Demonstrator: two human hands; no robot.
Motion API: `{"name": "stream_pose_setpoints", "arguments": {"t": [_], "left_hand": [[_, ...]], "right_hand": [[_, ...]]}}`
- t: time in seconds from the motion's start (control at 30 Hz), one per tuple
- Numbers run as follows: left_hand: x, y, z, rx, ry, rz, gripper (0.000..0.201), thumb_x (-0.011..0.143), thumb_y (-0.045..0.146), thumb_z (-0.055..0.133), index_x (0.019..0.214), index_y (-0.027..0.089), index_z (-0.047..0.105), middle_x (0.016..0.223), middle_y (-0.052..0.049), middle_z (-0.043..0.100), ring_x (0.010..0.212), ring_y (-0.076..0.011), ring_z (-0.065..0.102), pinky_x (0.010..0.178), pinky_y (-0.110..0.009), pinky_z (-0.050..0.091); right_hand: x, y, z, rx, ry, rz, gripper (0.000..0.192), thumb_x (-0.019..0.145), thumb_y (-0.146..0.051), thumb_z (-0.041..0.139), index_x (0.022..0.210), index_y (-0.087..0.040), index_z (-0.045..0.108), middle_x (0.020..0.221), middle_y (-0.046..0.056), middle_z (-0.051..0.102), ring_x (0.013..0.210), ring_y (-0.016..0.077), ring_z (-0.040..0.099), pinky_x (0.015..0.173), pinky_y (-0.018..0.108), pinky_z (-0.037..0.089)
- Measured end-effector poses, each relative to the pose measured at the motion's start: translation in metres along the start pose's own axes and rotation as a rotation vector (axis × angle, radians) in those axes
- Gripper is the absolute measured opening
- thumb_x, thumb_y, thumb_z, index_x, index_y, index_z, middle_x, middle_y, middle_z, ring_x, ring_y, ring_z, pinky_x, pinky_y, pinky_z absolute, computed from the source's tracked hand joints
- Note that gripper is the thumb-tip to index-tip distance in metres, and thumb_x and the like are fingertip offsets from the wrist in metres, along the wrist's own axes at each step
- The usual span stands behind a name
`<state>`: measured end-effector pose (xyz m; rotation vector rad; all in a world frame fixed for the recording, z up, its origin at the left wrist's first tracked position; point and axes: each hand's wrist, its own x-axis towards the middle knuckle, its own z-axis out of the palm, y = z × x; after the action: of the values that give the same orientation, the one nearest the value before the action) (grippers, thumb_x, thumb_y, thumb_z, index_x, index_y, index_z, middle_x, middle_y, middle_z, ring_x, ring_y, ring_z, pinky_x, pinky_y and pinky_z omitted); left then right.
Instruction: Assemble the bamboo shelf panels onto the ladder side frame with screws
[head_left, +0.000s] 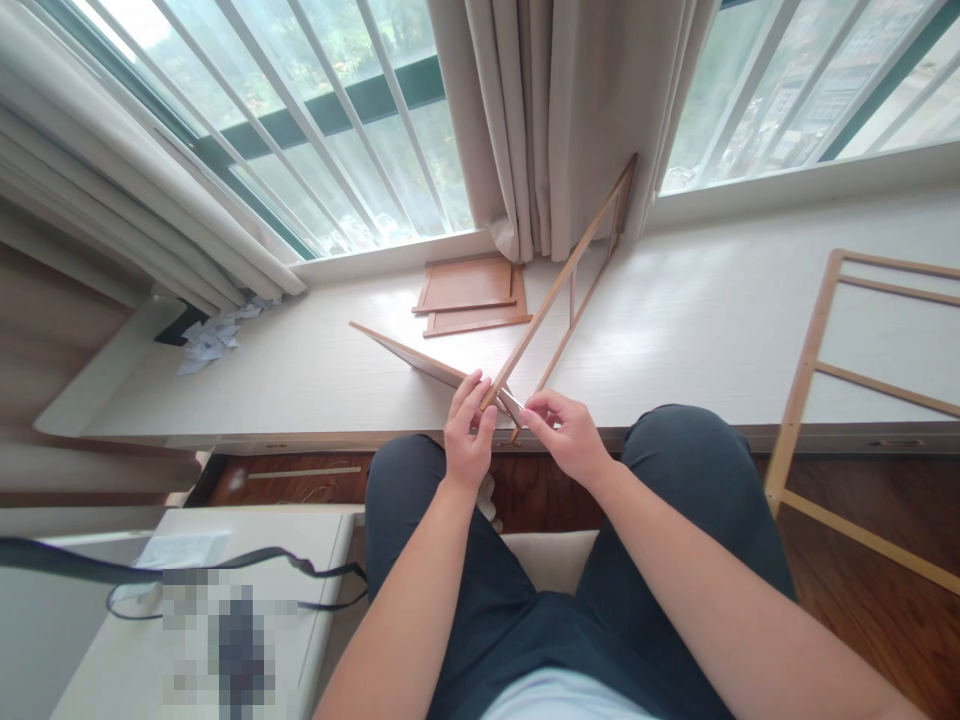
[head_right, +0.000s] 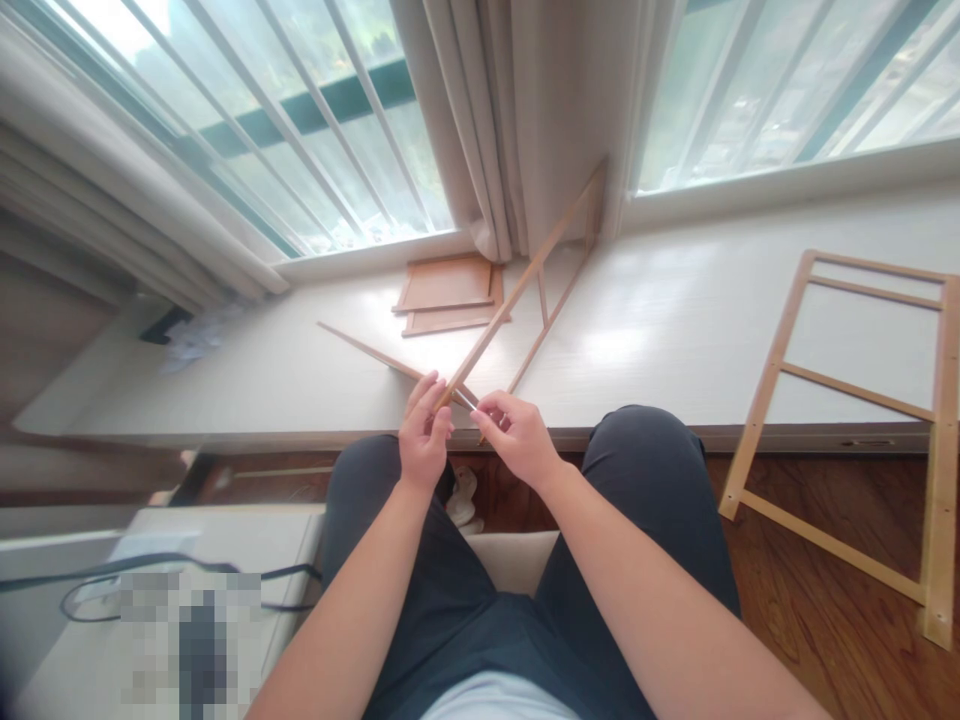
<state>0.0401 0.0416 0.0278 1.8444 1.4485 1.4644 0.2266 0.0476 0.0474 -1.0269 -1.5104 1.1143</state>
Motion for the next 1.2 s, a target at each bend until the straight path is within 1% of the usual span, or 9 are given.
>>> {"name": "stream_pose_setpoints", "arguments": {"t": [0.4, 0.6, 0.73, 0.87, 0.93, 1.03, 1.2], "left_hand": [[-0.0003, 0.0011, -0.0001, -0.019, -0.002, -0.024, 0.04, 0.101, 0.039, 0.057, 0.139, 0.026, 0.063, 0.153, -0.014, 0.051, 0.097, -0.0186, 0.07, 0.081, -0.034, 0.063], [0.0004, 0.0016, -0.0004, -0.017, -0.004, -0.009, 0.04, 0.102, 0.038, 0.056, 0.139, 0.026, 0.063, 0.152, -0.013, 0.052, 0.101, -0.0191, 0.07, 0.082, -0.033, 0.063], [0.0001, 0.0009, -0.0007, -0.025, -0.01, -0.02, 0.041, 0.102, 0.04, 0.057, 0.139, 0.025, 0.063, 0.152, -0.014, 0.052, 0.09, -0.0153, 0.069, 0.077, -0.03, 0.063], [-0.0005, 0.0004, -0.0003, -0.032, -0.011, -0.025, 0.041, 0.102, 0.04, 0.056, 0.14, 0.025, 0.063, 0.153, -0.014, 0.05, 0.081, -0.0115, 0.066, 0.072, -0.028, 0.062], [-0.0007, 0.0006, -0.0001, -0.037, -0.012, -0.026, 0.041, 0.102, 0.039, 0.056, 0.14, 0.025, 0.063, 0.153, -0.014, 0.05, 0.081, -0.0118, 0.067, 0.072, -0.028, 0.062], [-0.0007, 0.0014, -0.0002, -0.055, -0.01, -0.032, 0.04, 0.101, 0.038, 0.057, 0.139, 0.027, 0.063, 0.153, -0.013, 0.05, 0.086, -0.0137, 0.068, 0.074, -0.029, 0.062], [-0.0003, 0.0026, -0.0005, -0.056, -0.008, -0.035, 0.039, 0.101, 0.036, 0.058, 0.139, 0.028, 0.064, 0.154, -0.012, 0.05, 0.096, -0.0174, 0.07, 0.076, -0.03, 0.062]], "right_hand": [[0.0012, 0.002, -0.0005, -0.029, -0.033, -0.025, 0.017, 0.096, -0.037, 0.062, 0.089, -0.022, 0.067, 0.078, 0.001, 0.065, 0.068, 0.0166, 0.057, 0.062, 0.028, 0.045], [0.0022, 0.0033, -0.0003, -0.063, -0.023, -0.059, 0.017, 0.097, -0.036, 0.062, 0.09, -0.021, 0.067, 0.08, 0.002, 0.066, 0.069, 0.0161, 0.058, 0.062, 0.027, 0.045], [0.004, 0.0037, -0.0013, -0.096, 0.037, -0.127, 0.016, 0.099, -0.035, 0.061, 0.092, -0.021, 0.066, 0.085, 0.003, 0.067, 0.071, 0.0162, 0.059, 0.06, 0.027, 0.046], [0.0054, 0.0029, -0.0025, -0.142, 0.061, -0.209, 0.016, 0.101, -0.034, 0.06, 0.092, -0.022, 0.066, 0.09, 0.004, 0.066, 0.074, 0.0169, 0.059, 0.064, 0.029, 0.047], [0.0056, 0.0028, -0.0025, -0.157, 0.067, -0.223, 0.018, 0.101, -0.035, 0.059, 0.092, -0.022, 0.067, 0.09, 0.004, 0.066, 0.073, 0.0173, 0.059, 0.065, 0.03, 0.048], [0.0055, 0.0037, -0.0015, -0.162, 0.082, -0.206, 0.018, 0.101, -0.036, 0.061, 0.092, -0.022, 0.068, 0.085, 0.004, 0.067, 0.071, 0.0176, 0.06, 0.066, 0.03, 0.048], [0.0049, 0.0057, 0.0004, -0.108, 0.092, -0.117, 0.019, 0.097, -0.039, 0.066, 0.092, -0.021, 0.071, 0.085, 0.003, 0.072, 0.068, 0.0167, 0.062, 0.064, 0.029, 0.049]]}}
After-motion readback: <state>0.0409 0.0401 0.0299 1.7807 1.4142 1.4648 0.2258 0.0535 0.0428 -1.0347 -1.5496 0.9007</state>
